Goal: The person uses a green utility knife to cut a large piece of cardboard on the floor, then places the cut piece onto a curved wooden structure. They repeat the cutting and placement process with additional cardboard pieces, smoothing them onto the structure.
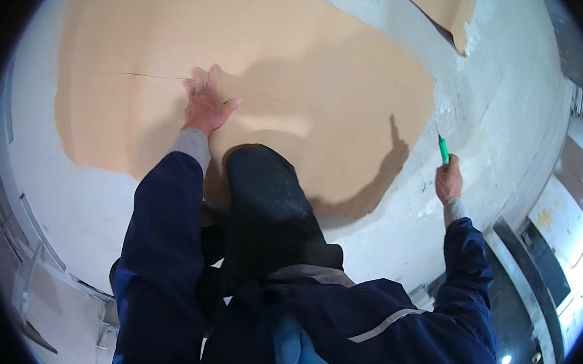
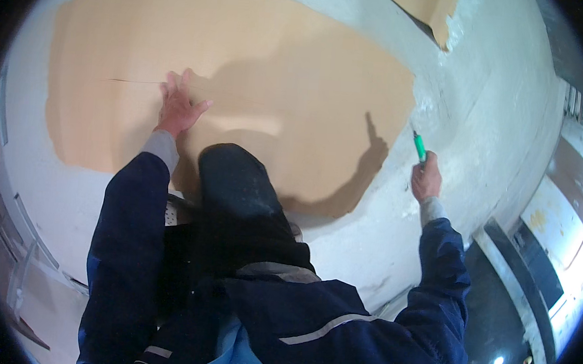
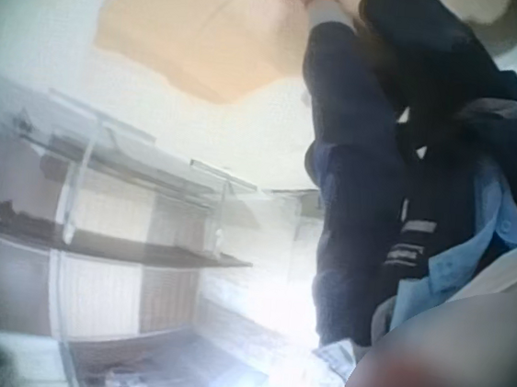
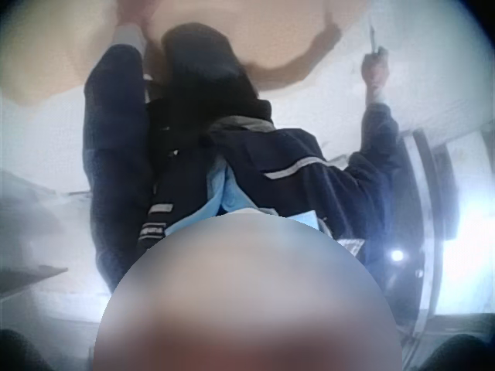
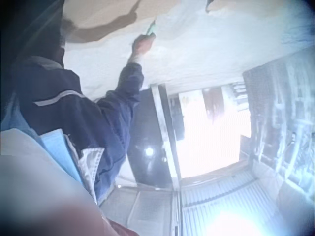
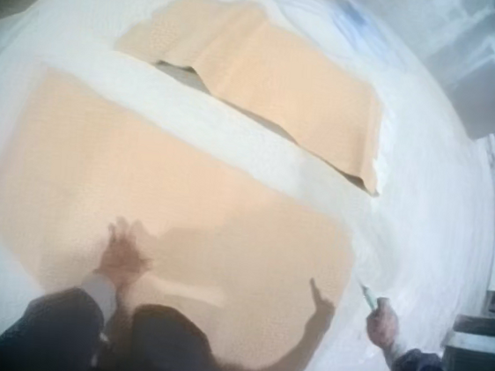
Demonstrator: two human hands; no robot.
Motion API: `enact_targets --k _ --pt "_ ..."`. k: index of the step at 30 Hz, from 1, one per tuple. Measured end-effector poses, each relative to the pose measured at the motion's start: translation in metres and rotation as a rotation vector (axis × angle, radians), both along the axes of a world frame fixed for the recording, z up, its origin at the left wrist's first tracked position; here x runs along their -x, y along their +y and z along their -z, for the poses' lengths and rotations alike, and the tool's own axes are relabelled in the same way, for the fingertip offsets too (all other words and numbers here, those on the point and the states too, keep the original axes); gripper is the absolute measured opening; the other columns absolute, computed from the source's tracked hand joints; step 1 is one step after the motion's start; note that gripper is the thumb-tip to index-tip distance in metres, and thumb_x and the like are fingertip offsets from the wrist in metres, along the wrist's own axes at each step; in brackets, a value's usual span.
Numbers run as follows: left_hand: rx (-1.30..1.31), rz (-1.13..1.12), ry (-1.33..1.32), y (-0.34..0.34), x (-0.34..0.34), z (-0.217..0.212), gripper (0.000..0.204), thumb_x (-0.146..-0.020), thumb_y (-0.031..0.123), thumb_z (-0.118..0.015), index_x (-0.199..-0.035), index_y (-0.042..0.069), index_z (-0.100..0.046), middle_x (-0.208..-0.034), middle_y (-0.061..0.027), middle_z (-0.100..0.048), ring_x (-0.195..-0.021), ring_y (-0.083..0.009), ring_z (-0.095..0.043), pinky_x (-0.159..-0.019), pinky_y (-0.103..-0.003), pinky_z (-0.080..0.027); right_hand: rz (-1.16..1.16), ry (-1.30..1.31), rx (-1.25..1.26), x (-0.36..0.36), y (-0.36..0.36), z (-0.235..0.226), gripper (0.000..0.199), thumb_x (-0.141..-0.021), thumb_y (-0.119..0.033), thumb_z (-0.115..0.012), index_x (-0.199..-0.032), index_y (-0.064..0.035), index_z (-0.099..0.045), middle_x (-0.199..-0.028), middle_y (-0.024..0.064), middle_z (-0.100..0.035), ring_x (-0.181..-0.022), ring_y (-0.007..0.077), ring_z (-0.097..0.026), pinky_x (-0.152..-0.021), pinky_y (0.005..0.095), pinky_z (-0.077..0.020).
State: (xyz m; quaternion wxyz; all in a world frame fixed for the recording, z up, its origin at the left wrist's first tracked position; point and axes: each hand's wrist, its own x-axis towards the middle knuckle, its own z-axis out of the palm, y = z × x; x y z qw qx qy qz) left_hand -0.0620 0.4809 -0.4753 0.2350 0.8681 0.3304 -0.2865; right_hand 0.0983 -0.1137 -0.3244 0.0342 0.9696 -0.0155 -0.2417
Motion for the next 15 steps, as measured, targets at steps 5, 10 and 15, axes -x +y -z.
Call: enact_targets --k 5,10,15 --pt "0.025 -0.747 -0.318 0.067 0.110 -0.004 0.077 -0.095 0.044 -0.069 -0.154 0.003 -0.041 -0.151 -0.0187 -0.052 -0.138 -0.0296 -0.051 -0.117 -0.040 -0.038 -0.188 0.061 -0.360 -0.075 0.223 0.084 0.047 -0.092 -0.044 -0.066 -0.117 -0.0037 -0.068 -0.114 0.0279 -0.068 -0.109 0.0465 -0.064 -0.094 0.0513 -0.0499" --pt "0.066 -1.508 -0.285 0.039 0.243 0.017 0.082 -0.094 0.053 -0.068 -0.146 -0.007 -0.048 -0.136 -0.0209 -0.065 -0.125 -0.0339 -0.061 -0.109 -0.041 -0.044 -0.654 -0.272 -0.718 -0.124 0.450 0.149 0.052 -0.094 -0.046 -0.065 -0.126 -0.0054 -0.064 -0.127 0.0249 -0.066 -0.117 0.0441 -0.062 -0.099 0.0529 -0.0494" --pt "0.373 -1.733 -0.383 0.012 0.255 0.031 0.072 -0.095 0.047 -0.070 -0.144 -0.002 -0.051 -0.131 -0.0162 -0.068 -0.121 -0.0311 -0.064 -0.104 -0.042 -0.048 -0.714 -0.053 -0.193 -0.134 0.497 0.146 0.053 -0.093 -0.045 -0.066 -0.127 -0.0043 -0.063 -0.126 0.0249 -0.068 -0.113 0.0399 -0.066 -0.094 0.0505 -0.0528"
